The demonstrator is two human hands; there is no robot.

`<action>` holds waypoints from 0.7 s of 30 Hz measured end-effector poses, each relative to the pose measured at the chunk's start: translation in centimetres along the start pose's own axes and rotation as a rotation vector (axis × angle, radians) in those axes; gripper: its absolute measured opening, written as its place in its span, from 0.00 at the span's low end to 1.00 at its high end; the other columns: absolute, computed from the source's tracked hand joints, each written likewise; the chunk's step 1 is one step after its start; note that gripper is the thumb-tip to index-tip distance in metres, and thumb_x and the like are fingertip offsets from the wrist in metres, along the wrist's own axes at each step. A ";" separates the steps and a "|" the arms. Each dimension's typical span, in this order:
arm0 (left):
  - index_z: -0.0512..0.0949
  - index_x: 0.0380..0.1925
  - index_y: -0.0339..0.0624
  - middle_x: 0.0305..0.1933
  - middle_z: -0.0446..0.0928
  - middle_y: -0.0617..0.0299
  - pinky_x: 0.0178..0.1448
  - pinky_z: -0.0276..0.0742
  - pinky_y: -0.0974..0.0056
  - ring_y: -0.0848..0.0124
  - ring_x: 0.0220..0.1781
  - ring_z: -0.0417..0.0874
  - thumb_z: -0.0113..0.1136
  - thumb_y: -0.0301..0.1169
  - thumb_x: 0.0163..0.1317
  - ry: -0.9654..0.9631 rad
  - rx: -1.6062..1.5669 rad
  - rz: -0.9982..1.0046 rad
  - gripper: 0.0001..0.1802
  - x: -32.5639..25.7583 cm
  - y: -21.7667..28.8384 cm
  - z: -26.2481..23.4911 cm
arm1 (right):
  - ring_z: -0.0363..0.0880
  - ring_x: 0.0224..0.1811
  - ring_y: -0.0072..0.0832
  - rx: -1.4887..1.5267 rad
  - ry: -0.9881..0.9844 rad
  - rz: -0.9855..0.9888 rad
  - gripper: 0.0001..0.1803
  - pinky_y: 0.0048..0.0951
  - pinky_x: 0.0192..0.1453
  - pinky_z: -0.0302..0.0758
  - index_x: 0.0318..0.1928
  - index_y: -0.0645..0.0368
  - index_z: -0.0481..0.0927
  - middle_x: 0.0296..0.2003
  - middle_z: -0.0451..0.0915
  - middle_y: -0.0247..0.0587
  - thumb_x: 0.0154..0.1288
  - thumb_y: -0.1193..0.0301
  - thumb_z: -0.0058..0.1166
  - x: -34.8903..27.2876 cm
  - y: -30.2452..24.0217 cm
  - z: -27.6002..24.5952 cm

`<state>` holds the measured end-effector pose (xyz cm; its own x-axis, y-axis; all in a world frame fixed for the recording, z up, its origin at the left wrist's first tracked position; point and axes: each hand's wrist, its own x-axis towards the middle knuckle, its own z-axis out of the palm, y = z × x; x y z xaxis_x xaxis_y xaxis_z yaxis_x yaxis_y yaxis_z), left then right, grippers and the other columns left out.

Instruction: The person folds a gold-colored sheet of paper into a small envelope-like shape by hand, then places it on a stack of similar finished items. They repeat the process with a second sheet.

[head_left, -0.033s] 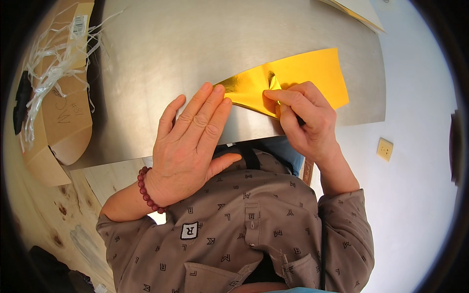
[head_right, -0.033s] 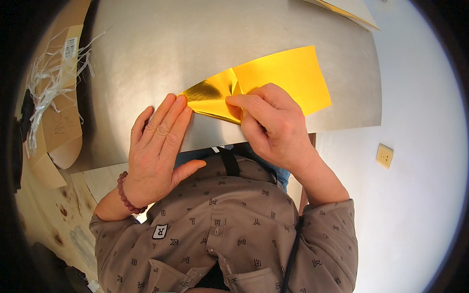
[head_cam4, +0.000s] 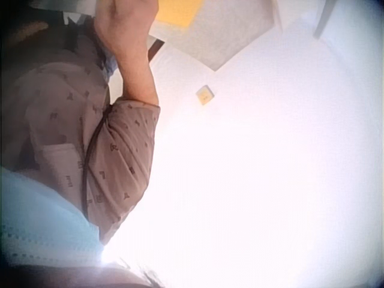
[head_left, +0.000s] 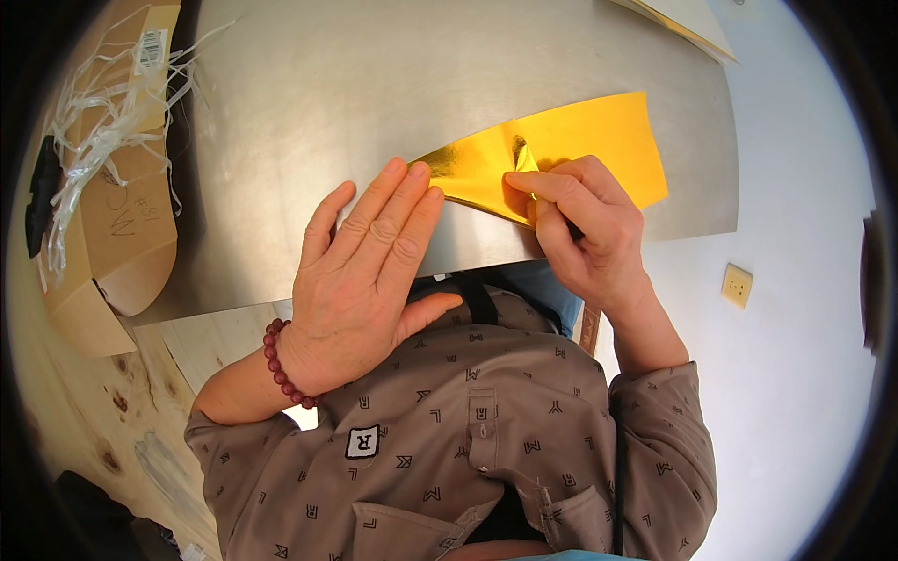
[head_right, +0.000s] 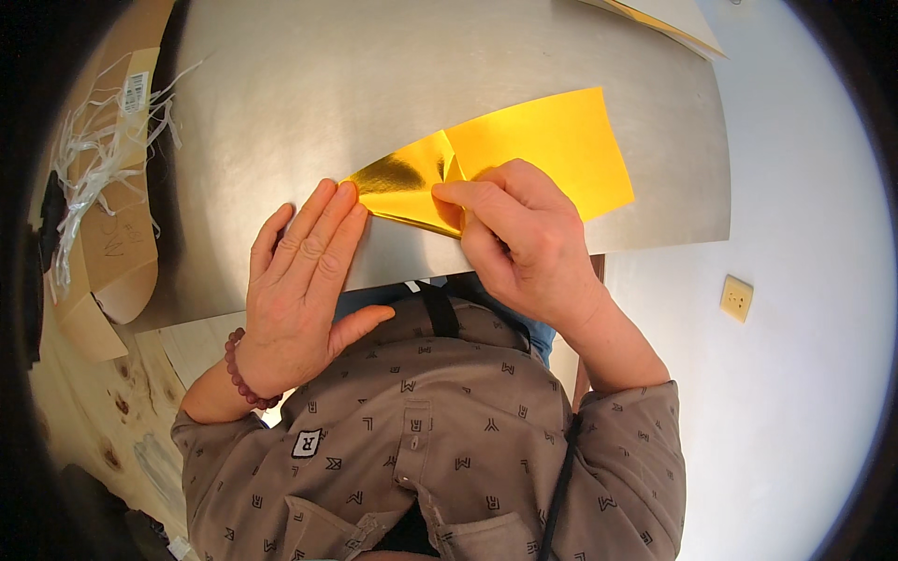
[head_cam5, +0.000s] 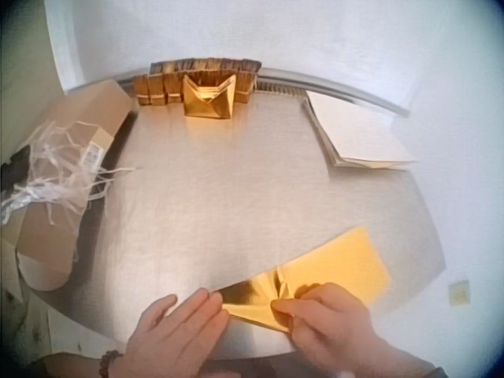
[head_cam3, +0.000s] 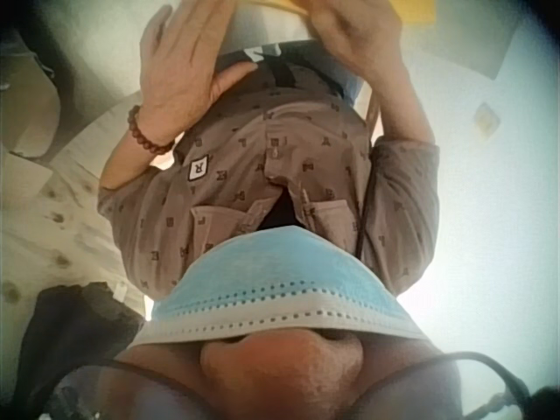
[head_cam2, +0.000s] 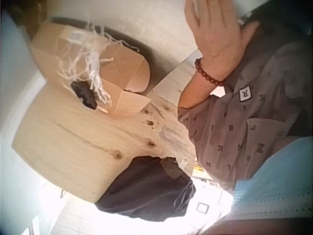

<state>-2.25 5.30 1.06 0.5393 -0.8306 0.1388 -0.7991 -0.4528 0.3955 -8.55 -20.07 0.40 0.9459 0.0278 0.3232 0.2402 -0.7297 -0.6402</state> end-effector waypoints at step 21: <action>0.73 0.67 0.35 0.73 0.72 0.51 0.78 0.58 0.46 0.56 0.78 0.69 0.71 0.46 0.59 0.179 0.041 0.053 0.41 -0.5 1.7 0.7 | 0.71 0.41 0.33 -0.363 -0.071 -0.086 0.22 0.33 0.48 0.73 0.57 0.44 0.87 0.42 0.74 0.35 0.62 0.75 0.63 -1.5 -0.4 -0.1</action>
<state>-4.08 4.67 1.00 0.5319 -0.7844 0.3190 -0.8358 -0.4259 0.3464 -10.11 -19.89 0.18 0.9415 0.1378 0.3076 0.2387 -0.9170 -0.3196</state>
